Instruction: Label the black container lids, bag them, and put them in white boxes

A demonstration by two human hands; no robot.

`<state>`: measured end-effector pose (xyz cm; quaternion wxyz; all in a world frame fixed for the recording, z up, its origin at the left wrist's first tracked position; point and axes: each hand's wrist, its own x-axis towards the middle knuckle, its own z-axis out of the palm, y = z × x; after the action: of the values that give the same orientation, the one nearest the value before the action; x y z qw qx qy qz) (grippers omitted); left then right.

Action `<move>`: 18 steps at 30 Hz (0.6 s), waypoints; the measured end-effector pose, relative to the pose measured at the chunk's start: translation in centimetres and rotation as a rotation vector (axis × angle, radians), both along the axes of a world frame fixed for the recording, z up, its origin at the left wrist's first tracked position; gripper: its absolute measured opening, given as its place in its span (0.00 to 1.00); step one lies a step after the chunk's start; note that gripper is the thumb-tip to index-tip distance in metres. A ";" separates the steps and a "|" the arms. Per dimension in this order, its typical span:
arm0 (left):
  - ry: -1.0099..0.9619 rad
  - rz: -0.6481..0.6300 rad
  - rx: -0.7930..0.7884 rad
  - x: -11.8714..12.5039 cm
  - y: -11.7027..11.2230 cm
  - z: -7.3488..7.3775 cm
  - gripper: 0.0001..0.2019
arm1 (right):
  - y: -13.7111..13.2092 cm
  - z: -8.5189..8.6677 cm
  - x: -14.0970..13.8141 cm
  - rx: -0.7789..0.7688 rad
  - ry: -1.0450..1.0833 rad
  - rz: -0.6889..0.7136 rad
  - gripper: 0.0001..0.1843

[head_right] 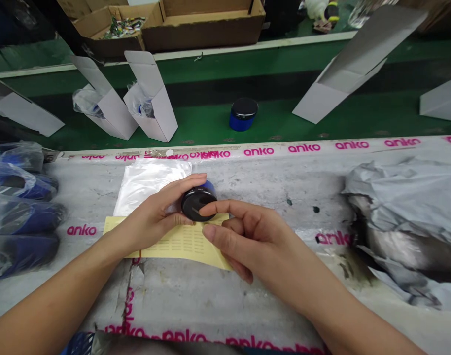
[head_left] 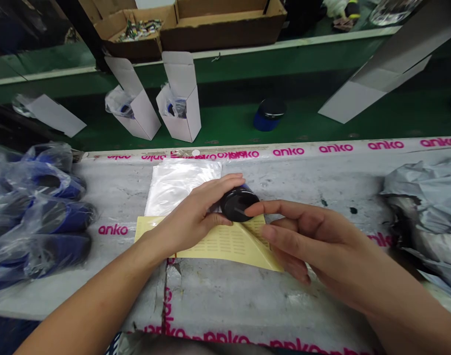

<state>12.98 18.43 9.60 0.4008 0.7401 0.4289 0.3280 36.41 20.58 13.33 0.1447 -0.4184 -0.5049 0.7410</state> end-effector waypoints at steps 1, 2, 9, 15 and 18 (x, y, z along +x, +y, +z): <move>-0.003 -0.001 -0.001 0.0 0.0 0.0 0.32 | 0.0 0.0 0.0 -0.006 0.000 0.007 0.25; -0.006 -0.002 -0.001 0.0 0.0 0.0 0.31 | 0.0 0.0 0.0 -0.012 -0.001 0.015 0.26; -0.005 -0.006 -0.003 0.0 0.0 0.0 0.32 | 0.0 0.1 0.0 -0.009 -0.013 0.016 0.28; 0.003 -0.013 0.002 0.0 0.0 0.1 0.32 | 0.1 0.2 0.1 0.001 -0.016 0.025 0.29; 0.002 -0.016 0.005 0.0 0.0 0.1 0.32 | 0.0 0.2 0.0 0.007 -0.021 0.026 0.31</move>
<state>12.96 18.46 9.68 0.4014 0.7449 0.4224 0.3249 36.42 20.57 13.52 0.1314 -0.4189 -0.5144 0.7367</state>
